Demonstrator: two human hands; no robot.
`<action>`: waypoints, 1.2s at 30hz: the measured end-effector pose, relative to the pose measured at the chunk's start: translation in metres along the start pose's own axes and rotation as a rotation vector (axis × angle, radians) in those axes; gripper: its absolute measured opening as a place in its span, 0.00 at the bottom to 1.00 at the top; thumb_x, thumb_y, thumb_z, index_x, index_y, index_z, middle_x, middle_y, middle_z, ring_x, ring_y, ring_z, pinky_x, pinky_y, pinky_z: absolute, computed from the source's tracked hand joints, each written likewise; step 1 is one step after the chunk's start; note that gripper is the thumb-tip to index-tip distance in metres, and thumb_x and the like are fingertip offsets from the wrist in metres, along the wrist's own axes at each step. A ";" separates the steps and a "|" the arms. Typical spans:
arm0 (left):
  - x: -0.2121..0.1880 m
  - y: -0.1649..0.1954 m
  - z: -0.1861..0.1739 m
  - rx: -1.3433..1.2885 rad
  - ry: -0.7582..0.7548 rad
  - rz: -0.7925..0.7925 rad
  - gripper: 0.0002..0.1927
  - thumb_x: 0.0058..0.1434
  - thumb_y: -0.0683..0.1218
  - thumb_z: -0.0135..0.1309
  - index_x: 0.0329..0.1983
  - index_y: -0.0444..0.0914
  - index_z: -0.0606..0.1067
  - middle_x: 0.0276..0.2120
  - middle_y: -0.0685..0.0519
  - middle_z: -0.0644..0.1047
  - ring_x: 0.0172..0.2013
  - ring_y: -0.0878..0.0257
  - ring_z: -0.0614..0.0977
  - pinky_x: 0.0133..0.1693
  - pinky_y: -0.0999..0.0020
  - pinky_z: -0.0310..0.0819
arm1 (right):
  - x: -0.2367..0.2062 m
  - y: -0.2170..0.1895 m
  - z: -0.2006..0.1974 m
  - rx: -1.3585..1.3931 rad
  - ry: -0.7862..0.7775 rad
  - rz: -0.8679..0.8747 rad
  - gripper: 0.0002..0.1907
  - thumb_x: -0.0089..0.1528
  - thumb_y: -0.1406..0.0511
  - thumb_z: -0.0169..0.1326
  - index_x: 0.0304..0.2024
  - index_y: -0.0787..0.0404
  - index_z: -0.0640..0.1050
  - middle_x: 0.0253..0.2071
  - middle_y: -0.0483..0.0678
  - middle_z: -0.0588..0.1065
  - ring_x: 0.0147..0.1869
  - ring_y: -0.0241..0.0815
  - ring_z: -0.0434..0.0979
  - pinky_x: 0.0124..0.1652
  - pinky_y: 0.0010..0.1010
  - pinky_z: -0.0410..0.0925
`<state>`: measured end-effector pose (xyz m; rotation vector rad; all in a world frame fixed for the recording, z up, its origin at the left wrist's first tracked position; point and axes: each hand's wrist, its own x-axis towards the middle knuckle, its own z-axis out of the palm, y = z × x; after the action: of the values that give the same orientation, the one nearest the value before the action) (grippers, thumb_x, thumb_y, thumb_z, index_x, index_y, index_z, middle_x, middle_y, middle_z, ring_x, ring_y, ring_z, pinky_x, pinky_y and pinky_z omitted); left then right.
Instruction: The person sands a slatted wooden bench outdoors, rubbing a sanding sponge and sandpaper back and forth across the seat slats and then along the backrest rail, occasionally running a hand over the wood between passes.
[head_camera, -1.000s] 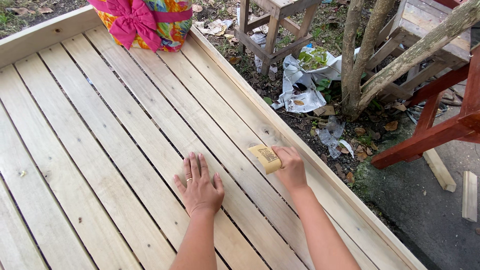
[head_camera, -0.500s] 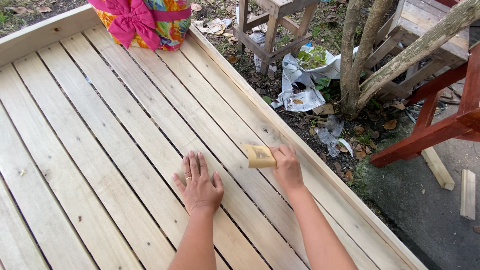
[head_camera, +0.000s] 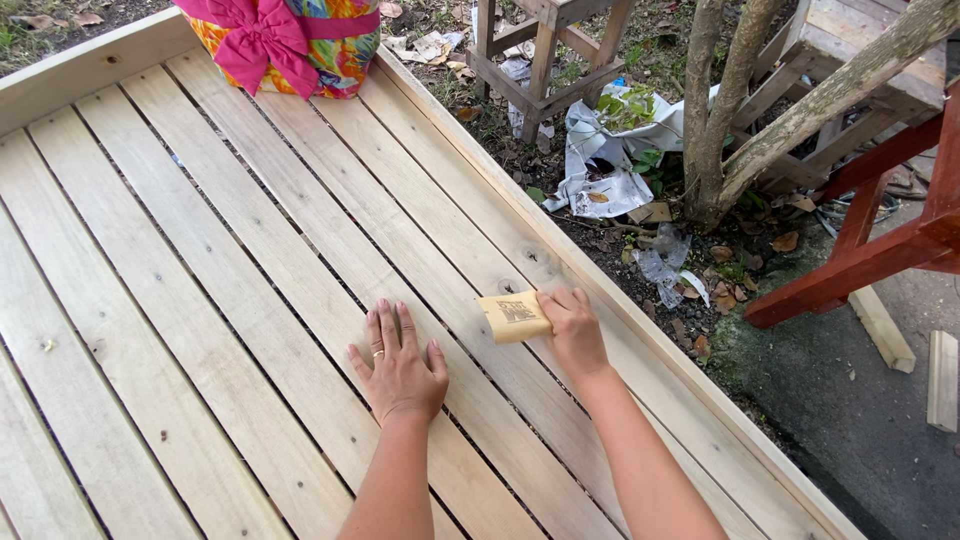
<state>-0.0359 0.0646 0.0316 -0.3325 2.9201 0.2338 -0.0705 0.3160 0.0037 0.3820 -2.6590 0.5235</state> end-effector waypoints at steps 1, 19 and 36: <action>0.000 0.000 0.000 -0.004 0.009 0.002 0.39 0.66 0.60 0.33 0.78 0.48 0.41 0.78 0.57 0.38 0.75 0.62 0.39 0.70 0.45 0.29 | -0.008 0.000 -0.007 0.010 0.012 -0.021 0.23 0.49 0.75 0.61 0.48 0.63 0.82 0.39 0.50 0.75 0.45 0.55 0.73 0.47 0.41 0.69; 0.000 0.001 0.002 0.017 -0.007 -0.001 0.39 0.66 0.60 0.31 0.78 0.49 0.39 0.78 0.58 0.37 0.75 0.62 0.38 0.70 0.45 0.28 | -0.015 0.007 -0.023 0.113 -0.003 0.013 0.20 0.49 0.75 0.60 0.45 0.62 0.83 0.37 0.48 0.76 0.44 0.54 0.73 0.47 0.40 0.69; 0.000 0.001 0.002 0.006 -0.006 -0.002 0.40 0.66 0.60 0.32 0.79 0.48 0.39 0.78 0.57 0.38 0.75 0.62 0.38 0.70 0.45 0.29 | 0.002 0.004 -0.006 0.122 0.016 0.031 0.21 0.50 0.77 0.58 0.45 0.60 0.83 0.37 0.48 0.76 0.45 0.52 0.73 0.47 0.39 0.70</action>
<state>-0.0353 0.0657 0.0301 -0.3331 2.9140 0.2255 -0.0715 0.3219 0.0088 0.3709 -2.6292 0.6976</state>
